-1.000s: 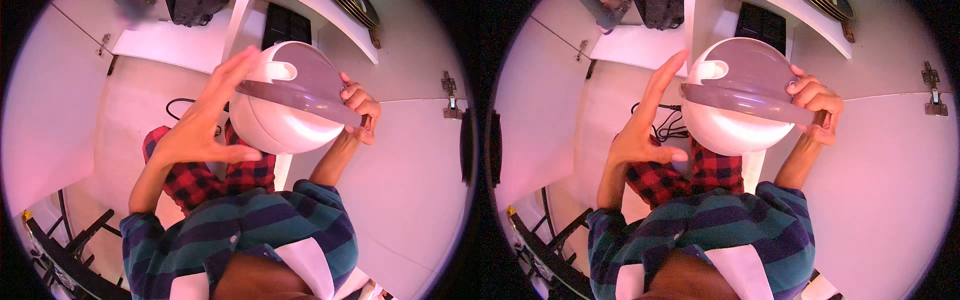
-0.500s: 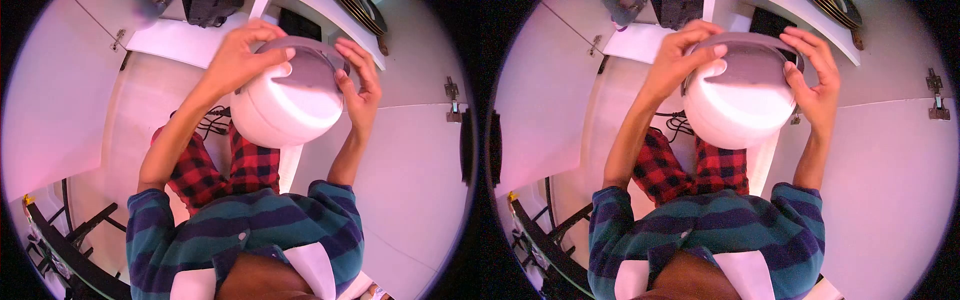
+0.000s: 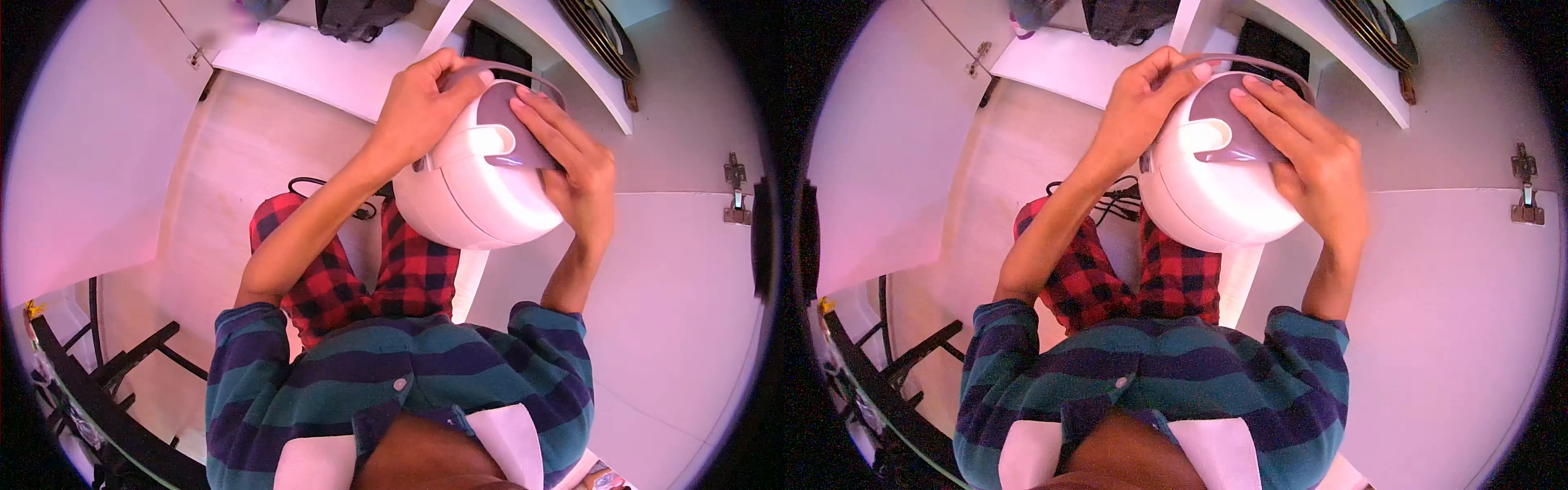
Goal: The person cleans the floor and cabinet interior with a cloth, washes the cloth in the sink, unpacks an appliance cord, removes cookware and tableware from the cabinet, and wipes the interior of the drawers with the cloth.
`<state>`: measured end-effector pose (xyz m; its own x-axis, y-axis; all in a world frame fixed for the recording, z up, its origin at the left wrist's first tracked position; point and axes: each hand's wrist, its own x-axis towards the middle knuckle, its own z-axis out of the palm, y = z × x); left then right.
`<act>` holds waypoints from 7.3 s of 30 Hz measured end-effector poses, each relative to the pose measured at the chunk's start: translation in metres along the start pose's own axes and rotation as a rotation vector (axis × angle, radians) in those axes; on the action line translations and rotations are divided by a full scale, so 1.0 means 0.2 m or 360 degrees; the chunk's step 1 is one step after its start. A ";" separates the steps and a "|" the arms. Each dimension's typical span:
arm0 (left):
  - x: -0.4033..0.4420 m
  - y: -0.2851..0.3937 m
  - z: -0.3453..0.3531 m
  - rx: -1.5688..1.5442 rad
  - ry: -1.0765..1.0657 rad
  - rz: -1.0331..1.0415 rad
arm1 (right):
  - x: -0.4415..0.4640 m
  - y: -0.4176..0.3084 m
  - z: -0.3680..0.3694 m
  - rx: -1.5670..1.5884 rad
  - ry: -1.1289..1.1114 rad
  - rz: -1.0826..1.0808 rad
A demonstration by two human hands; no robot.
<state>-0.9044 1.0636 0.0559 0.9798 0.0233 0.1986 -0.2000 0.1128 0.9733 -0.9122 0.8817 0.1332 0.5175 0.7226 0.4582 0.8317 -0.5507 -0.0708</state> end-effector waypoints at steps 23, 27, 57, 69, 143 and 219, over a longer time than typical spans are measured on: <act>-0.08 -0.10 0.02 -0.0638 0.0109 -0.0299 | -0.03 -0.05 -0.08 0.0279 -0.0123 0.0075; -0.09 -0.06 0.01 -0.0761 0.0047 -0.0374 | -0.01 -0.06 -0.12 0.0307 -0.0198 0.0147; -0.03 -0.04 -0.15 -0.0633 -0.0397 -0.0595 | -0.31 0.11 0.26 0.1297 0.1143 0.0481; -0.17 0.03 -0.22 -0.0622 -0.0778 -0.0395 | -0.29 0.09 0.31 0.1054 0.1200 -0.0035; -0.20 0.12 -0.38 0.0364 -0.0734 -0.0160 | -0.12 0.29 0.19 0.1348 0.0999 0.0963; -0.12 -0.15 -0.40 -0.0187 -0.0569 -0.0458 | 0.02 -0.19 0.07 0.0640 -0.0084 0.0036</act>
<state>-0.9226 1.1395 0.0123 0.9299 -0.3666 -0.0302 0.1014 0.1766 0.9791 -0.9383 0.9114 0.1263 0.5374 0.7383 0.4075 0.8270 -0.3667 -0.4263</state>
